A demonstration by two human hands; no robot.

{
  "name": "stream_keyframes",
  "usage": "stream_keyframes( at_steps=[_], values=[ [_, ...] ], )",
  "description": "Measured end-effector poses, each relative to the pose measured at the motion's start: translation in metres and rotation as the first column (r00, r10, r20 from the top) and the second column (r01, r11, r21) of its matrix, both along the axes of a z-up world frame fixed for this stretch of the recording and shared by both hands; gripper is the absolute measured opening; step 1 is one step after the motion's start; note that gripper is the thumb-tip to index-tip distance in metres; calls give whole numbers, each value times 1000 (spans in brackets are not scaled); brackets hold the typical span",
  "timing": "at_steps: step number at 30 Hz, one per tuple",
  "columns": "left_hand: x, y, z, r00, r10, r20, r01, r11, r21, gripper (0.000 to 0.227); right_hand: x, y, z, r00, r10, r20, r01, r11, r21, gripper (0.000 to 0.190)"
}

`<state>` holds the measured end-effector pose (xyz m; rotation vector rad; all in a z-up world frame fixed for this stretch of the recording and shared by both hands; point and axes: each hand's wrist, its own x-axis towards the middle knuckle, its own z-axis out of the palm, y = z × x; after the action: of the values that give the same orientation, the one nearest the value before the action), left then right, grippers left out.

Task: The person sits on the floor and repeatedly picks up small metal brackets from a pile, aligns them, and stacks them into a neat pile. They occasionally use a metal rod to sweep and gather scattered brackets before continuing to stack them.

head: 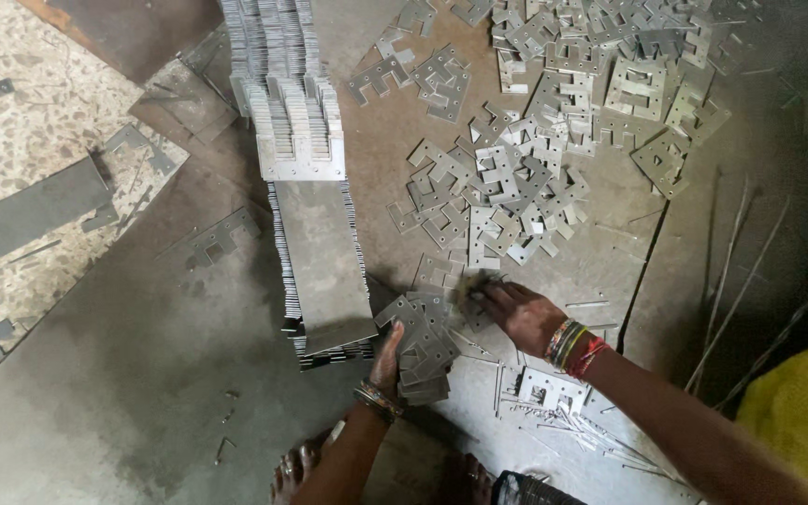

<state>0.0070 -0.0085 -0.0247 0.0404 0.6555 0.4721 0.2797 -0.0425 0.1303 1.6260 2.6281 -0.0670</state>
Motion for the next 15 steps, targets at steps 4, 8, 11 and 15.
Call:
stream_keyframes(
  at_steps=[4,8,11,15],
  values=[
    [1,3,-12,999,-43,-23,45,993,107,49,10,-10,-33,996,64,69,-65,998,18,53],
    [-2,1,-15,993,-67,-97,77,993,95,51,8,-10,-9,999,-32,7,31,996,80,46],
    [-5,3,-16,992,-71,-104,79,994,79,60,-2,-15,29,984,30,-177,11,974,225,53],
    [-3,3,-16,991,-121,-49,126,985,114,70,-7,-13,45,959,146,-242,-66,948,311,53]
  ],
)
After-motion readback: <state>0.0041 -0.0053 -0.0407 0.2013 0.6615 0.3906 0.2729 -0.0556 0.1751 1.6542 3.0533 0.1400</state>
